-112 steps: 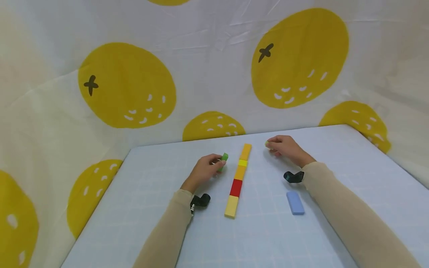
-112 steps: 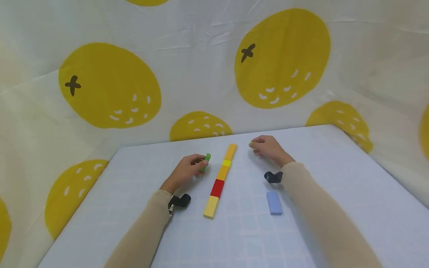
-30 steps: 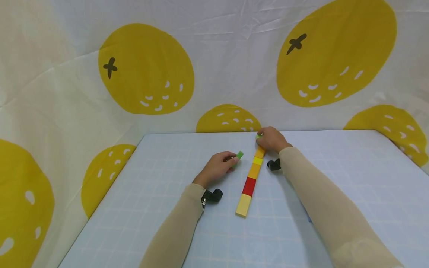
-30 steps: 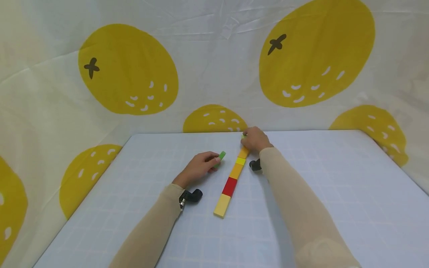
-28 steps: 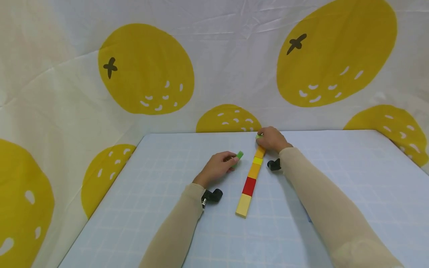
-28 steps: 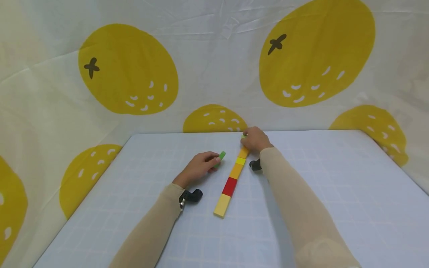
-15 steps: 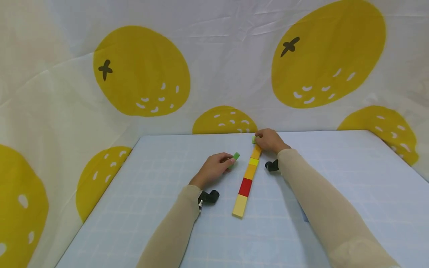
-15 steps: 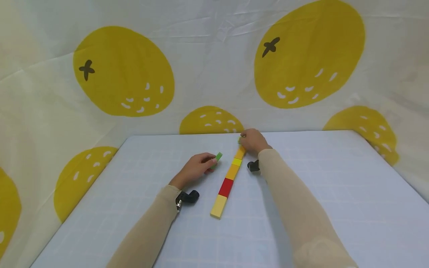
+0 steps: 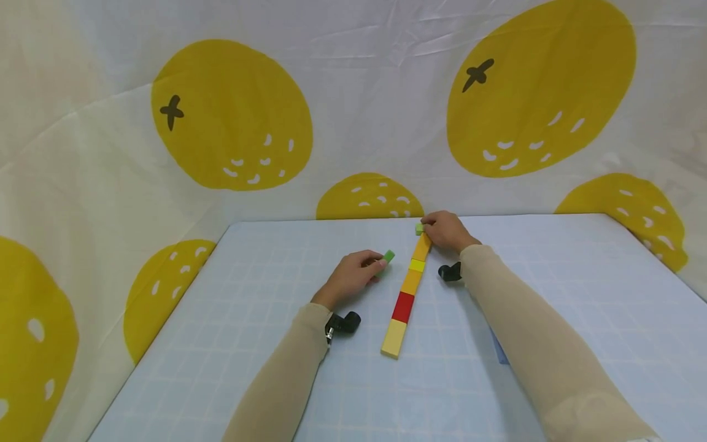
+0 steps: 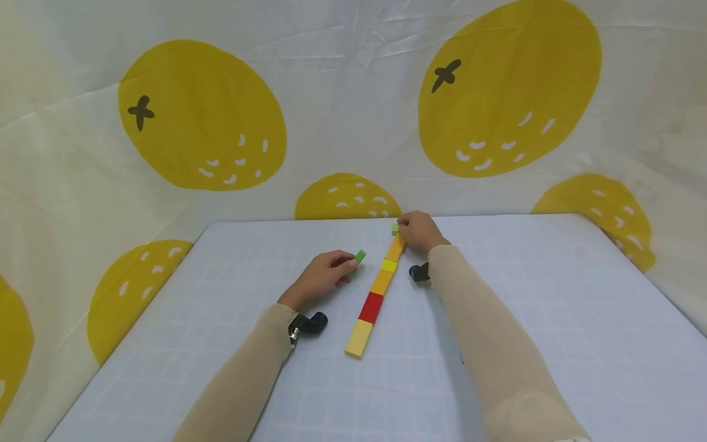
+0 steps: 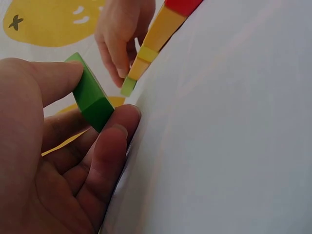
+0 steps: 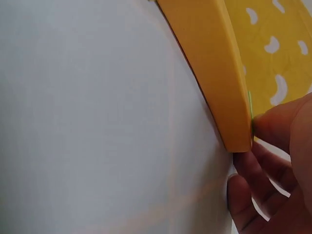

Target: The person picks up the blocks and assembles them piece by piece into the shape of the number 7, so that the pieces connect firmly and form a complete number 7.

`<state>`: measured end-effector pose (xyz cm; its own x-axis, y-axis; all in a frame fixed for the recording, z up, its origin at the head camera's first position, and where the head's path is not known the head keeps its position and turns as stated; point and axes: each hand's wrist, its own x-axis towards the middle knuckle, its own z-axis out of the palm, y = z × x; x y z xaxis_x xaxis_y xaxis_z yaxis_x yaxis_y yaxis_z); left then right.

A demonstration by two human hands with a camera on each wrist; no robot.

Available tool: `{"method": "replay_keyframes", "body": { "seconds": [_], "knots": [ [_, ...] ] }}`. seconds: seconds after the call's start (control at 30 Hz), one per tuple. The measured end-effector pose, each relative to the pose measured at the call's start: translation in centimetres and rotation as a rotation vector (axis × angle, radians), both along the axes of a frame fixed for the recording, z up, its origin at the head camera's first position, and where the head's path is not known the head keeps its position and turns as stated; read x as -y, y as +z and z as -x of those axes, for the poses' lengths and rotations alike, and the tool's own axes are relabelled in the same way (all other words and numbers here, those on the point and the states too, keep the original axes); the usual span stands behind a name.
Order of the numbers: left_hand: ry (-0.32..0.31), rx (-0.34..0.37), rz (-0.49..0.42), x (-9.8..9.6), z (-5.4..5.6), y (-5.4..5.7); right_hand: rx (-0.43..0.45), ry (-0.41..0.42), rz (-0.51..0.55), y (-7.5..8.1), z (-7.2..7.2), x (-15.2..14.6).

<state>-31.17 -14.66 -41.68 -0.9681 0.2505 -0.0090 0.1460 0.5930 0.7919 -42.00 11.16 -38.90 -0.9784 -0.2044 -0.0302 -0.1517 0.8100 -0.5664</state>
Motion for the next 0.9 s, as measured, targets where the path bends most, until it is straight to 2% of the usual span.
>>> {"method": "replay_keyframes", "body": {
  "seconds": [0.17, 0.5, 0.9],
  "knots": [
    [0.007, -0.011, 0.001, 0.09, 0.02, 0.21, -0.001, -0.003, 0.026, -0.09, 0.14, -0.07],
    [-0.002, -0.013, -0.021, -0.33, -0.01, -0.35, 0.018, -0.01, 0.067, -0.34, 0.19, -0.67],
    [-0.002, -0.019, -0.017, -0.11, -0.09, -0.2, 0.006, -0.014, 0.099, -0.53, 0.08, -0.79]
  ]
}}
